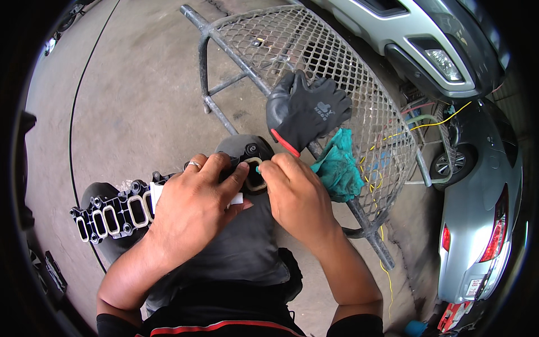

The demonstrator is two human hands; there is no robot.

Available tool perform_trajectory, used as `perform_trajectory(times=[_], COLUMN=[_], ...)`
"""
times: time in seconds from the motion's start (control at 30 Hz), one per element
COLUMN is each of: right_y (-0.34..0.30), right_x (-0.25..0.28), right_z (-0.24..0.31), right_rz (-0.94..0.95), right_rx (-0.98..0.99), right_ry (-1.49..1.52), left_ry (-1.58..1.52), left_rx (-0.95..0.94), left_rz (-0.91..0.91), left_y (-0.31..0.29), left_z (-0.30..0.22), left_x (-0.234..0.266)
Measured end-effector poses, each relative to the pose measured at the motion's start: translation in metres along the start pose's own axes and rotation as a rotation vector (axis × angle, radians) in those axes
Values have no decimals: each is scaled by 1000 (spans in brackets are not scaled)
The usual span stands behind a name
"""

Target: The person wipes a black manifold with gaskets using a green cloth, then applies white sealant from a tube to the edges of the gaskets. The person works on each gasket opening sequentially while holding the manifold on their lap.

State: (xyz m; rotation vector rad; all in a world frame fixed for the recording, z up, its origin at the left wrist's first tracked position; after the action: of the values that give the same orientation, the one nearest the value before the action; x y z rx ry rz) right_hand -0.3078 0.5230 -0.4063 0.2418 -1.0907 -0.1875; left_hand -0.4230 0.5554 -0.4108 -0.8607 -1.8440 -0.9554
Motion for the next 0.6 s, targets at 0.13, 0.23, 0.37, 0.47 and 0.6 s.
perform_trajectory(times=[0.13, 0.23, 0.37, 0.47, 0.6], right_y=[14, 1, -15, -13, -6], right_x=[-7, -9, -3, 8, 14], right_z=[0, 4, 2, -17, -38], right_rz=[37, 133, 146, 126, 65], right_rx=[41, 48, -23, -183, -337], right_ry=[-2, -61, 33, 268, 423], left_ry=[65, 51, 23, 87, 79], left_rx=[-11, -27, -41, -26, -12], left_rz=[4, -17, -16, 26, 18], left_y=[-2, -3, -2, -4, -6], left_z=[-1, 3, 1, -4, -5], left_x=[0, 1, -1, -5, -7])
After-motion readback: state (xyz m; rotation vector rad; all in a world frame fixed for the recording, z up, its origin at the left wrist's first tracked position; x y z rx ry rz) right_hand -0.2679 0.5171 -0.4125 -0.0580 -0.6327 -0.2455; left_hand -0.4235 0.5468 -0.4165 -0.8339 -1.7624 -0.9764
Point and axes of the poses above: each hand's wrist, its own y-axis towards the middle knuckle, its own x-axis out of the back of the hand, z = x × y, the point moved 10 cm from there along y, towards the middle knuckle, and after that the axes turned 12 degrees about -x, right-handed, at the moved point
